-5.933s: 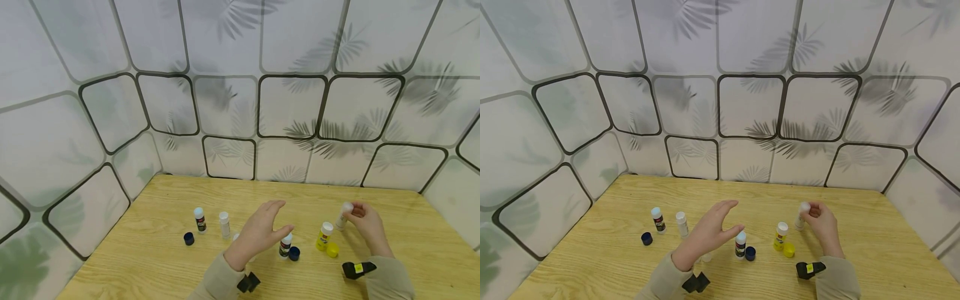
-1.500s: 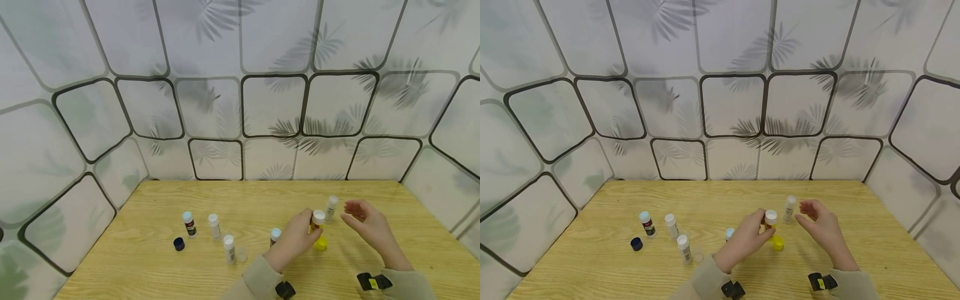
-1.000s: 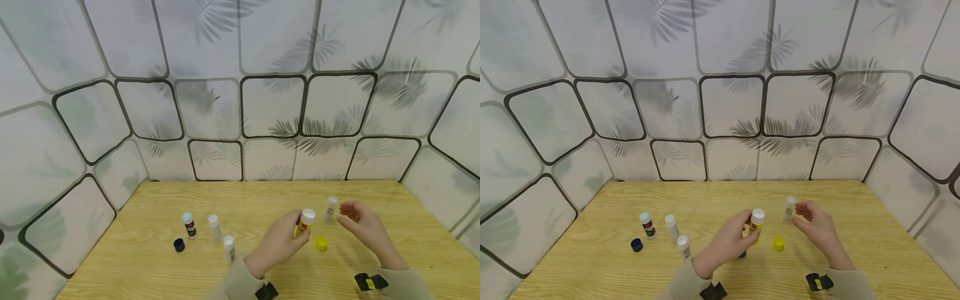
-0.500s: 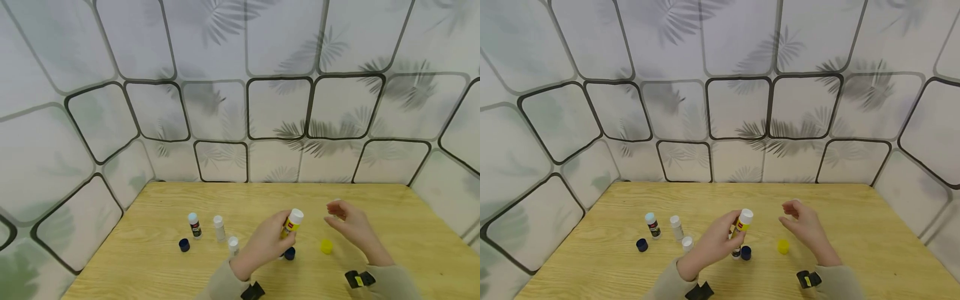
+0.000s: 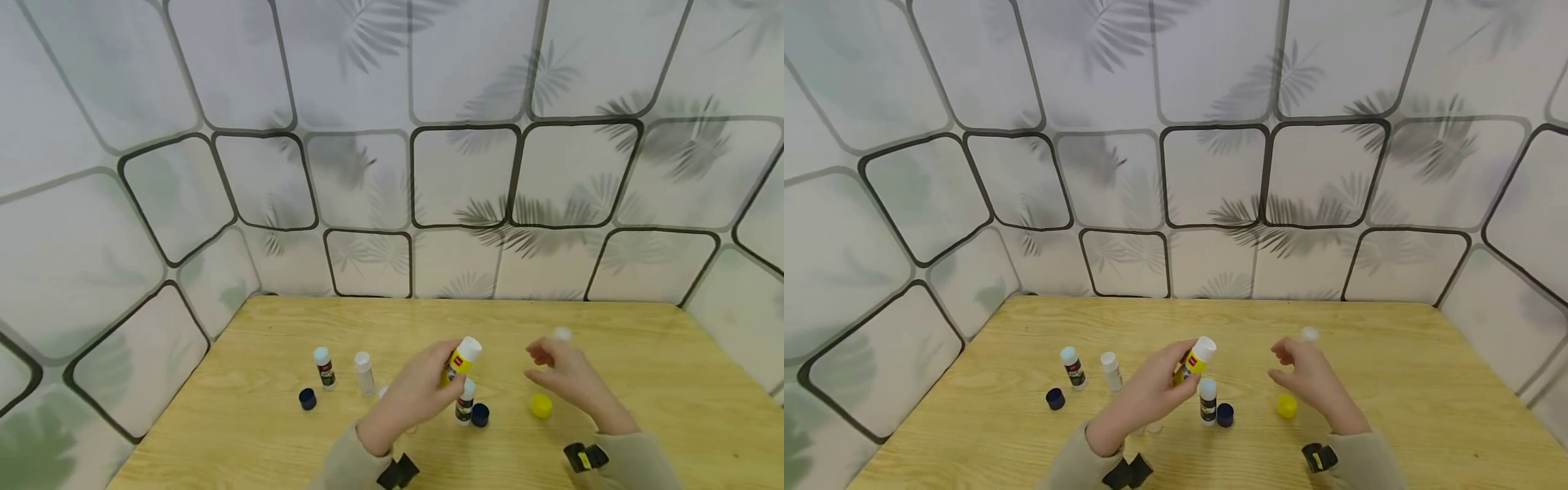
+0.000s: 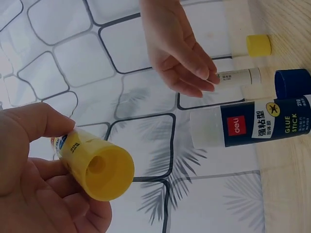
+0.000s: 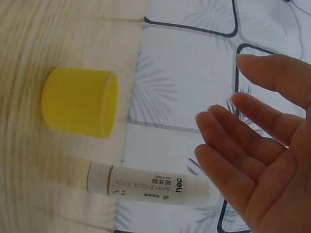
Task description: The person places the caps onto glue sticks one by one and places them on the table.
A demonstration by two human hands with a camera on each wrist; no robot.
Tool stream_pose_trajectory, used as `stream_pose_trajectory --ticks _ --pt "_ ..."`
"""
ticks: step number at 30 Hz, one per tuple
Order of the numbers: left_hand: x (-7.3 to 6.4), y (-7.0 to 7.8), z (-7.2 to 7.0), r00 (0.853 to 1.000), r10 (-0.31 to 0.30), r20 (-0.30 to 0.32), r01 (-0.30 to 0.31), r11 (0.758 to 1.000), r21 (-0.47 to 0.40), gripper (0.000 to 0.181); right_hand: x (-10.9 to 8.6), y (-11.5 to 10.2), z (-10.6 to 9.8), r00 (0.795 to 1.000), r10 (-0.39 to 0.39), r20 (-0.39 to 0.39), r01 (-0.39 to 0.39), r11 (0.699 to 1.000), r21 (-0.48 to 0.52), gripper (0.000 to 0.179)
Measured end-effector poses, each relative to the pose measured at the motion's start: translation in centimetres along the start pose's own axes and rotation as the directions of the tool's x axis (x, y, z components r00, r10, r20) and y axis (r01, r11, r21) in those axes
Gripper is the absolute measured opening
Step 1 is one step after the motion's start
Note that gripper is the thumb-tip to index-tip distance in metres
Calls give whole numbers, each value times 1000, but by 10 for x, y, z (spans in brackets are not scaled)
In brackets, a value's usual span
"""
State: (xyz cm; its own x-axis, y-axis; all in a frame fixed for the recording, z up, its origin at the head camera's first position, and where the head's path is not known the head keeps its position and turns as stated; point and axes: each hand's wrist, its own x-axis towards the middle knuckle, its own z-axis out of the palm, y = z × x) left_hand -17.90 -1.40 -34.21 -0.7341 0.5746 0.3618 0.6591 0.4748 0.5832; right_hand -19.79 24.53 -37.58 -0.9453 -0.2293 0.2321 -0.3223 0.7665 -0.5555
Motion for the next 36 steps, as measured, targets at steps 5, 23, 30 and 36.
stream_pose_trajectory --ticks 5,23,30,36 --pt "0 0 -3 1000 11 -22 -11 1000 9 43 -1 5 2 990 33 139 -26 998 -57 33" --pt "1 -1 -3 999 17 -31 -19 998 -53 30 -11 22 12 944 76 320 -55 996 -76 30" --pt "0 0 -4 999 20 -40 -22 998 -61 33 -11 23 13 939 77 336 -57 996 -71 29" --pt "1 -2 -3 997 33 -70 -39 996 -84 36 -11 22 12 936 68 346 -50 997 -60 27"
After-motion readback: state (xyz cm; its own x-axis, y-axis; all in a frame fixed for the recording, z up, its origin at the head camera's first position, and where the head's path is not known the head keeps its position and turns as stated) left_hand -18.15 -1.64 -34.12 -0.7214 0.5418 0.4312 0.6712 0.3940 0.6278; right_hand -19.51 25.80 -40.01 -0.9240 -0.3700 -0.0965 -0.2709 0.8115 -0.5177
